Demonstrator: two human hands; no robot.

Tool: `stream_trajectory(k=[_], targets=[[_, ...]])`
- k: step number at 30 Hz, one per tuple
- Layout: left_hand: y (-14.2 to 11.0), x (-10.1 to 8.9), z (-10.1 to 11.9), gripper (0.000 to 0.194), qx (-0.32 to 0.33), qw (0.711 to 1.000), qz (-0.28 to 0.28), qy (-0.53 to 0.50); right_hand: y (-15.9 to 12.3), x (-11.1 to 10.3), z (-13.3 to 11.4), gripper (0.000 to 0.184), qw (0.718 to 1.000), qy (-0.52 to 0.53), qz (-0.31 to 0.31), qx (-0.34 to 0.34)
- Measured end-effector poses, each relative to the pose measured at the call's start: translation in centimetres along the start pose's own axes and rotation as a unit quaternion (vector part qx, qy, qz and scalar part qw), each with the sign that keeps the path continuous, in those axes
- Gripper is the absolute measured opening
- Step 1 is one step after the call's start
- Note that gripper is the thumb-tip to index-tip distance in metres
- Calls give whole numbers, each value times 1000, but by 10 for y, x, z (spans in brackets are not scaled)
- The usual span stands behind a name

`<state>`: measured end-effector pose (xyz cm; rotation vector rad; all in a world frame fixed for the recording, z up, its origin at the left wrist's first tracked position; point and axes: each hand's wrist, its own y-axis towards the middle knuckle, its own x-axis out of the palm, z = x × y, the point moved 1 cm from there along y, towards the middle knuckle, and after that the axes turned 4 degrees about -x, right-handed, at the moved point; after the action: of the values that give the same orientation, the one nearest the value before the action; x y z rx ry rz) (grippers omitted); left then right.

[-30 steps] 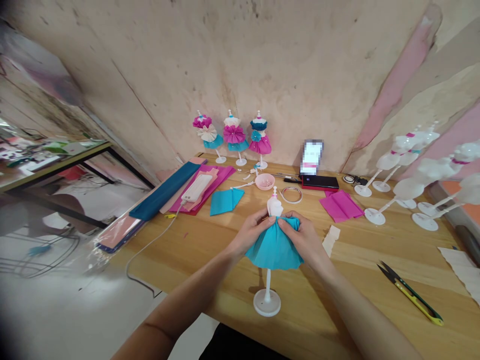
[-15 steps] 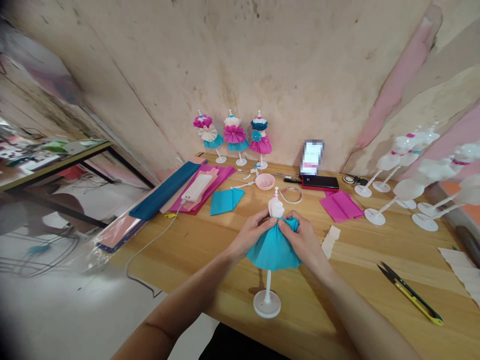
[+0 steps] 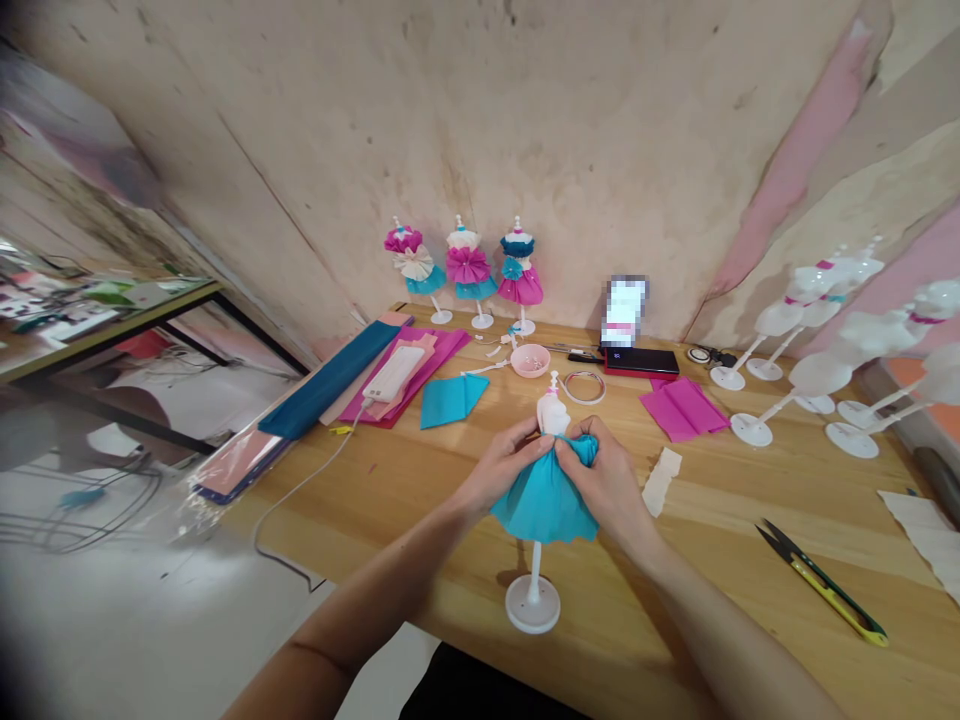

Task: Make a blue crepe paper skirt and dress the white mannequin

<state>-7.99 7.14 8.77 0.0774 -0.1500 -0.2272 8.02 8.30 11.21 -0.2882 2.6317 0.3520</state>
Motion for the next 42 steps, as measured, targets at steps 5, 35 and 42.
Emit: stream_trajectory(k=[5,35,42], targets=[[1,-3,1,43,-2,1000,-4,-12,2,-5,-4,27,999,36,-34,0],[3,0,-4,71,-18,997,31,-71,3,-13,-5,26,999,33,-41,-14],[29,14,18,47,47,995,-46,-72,6,-32,-5,26,995,8,60,-74]])
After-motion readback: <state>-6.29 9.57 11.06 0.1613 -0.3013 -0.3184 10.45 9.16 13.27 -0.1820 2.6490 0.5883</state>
